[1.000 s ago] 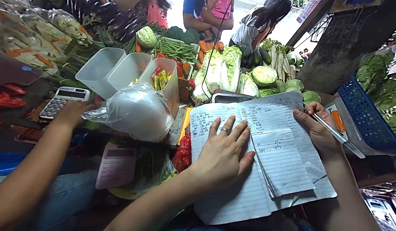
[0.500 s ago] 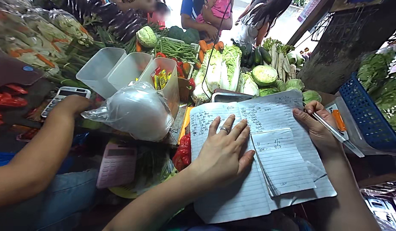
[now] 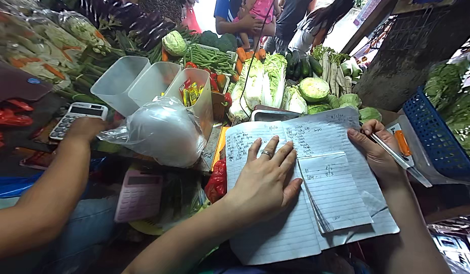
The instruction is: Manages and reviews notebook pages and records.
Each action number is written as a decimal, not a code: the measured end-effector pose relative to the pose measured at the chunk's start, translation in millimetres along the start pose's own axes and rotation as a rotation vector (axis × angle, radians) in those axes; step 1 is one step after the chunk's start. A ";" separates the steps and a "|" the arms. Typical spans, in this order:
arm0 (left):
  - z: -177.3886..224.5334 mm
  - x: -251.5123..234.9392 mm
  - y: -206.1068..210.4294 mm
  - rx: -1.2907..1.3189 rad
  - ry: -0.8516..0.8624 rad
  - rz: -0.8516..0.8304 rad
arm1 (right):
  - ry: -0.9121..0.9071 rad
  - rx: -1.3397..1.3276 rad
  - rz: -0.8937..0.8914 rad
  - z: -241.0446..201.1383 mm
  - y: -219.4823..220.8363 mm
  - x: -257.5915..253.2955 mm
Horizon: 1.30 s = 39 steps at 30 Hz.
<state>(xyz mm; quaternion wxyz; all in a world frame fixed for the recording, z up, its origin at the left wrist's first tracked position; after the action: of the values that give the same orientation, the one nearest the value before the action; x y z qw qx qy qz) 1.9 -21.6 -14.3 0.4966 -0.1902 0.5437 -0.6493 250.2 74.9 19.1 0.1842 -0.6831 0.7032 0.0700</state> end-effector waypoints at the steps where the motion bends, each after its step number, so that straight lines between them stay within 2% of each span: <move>1: 0.0 -0.1 -0.2 0.000 0.000 -0.003 | -0.003 -0.001 0.001 0.1 -0.1 0.0; 25: 0.6 -1.4 -0.6 0.005 -0.008 -0.020 | 0.004 0.024 -0.004 1.1 -0.4 0.1; 31: 27.3 -26.3 -25.3 0.003 -0.113 -0.247 | 0.038 0.000 -0.011 5.2 -1.2 -0.7; 35: 38.0 -37.4 -12.0 -0.045 -0.115 -0.363 | 0.036 0.008 0.002 3.7 -0.1 -1.2; 39: 30.2 -30.6 6.0 -0.047 -0.084 -0.233 | 0.017 0.070 -0.003 2.7 -1.0 -2.0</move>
<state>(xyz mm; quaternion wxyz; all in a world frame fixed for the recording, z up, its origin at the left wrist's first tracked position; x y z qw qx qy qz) 41.6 -10.7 -0.5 0.4357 -0.2906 0.5117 -0.6811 251.6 77.7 17.5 0.2023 -0.6777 0.7059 0.0392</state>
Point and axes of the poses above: each hand's wrist, its own x-axis away from the middle knuckle, its own y-axis out of the palm, z = x × y, the point moved 5 cm from there along -x, towards the middle knuckle, and after that the axes turned 3 degrees about z, right-handed, at the moved point
